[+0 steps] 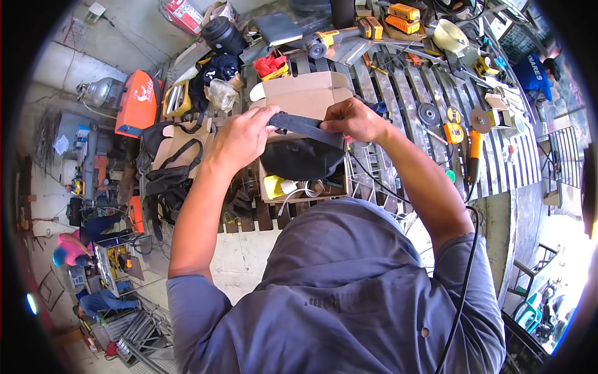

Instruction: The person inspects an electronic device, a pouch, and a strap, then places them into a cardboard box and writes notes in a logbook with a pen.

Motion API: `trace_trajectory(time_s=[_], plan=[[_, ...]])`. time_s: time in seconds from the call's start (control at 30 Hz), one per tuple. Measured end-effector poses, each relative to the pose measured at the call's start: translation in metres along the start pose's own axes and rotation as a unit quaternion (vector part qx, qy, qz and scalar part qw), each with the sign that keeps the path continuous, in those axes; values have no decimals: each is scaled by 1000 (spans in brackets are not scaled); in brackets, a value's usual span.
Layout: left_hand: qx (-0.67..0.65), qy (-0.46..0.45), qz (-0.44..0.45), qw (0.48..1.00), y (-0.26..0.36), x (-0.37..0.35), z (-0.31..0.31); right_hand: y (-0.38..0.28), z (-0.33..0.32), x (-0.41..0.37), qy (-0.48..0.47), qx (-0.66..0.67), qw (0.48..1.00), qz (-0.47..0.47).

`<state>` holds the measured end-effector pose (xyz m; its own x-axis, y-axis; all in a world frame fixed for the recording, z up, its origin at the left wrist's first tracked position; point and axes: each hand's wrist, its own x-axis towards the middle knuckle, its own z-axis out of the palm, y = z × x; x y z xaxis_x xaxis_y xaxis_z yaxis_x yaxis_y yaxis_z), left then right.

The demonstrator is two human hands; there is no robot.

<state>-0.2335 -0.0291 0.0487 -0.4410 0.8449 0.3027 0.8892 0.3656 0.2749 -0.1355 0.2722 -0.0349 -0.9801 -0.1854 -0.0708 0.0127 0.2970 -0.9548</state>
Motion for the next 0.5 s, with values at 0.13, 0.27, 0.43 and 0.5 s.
trace_trajectory(time_s=[0.13,0.27,0.43,0.5], plan=[[91,-77,-30,992,9,9,-34,33,7,2,-63,172,982,44],[36,-83,24,996,2,20,-58,63,31,-14,-55,143,988,-15],[-23,-195,-28,980,3,29,-68,71,33,-23,-5,237,971,10],[16,-233,-16,972,-6,30,-64,61,36,-29,32,222,974,-31]])
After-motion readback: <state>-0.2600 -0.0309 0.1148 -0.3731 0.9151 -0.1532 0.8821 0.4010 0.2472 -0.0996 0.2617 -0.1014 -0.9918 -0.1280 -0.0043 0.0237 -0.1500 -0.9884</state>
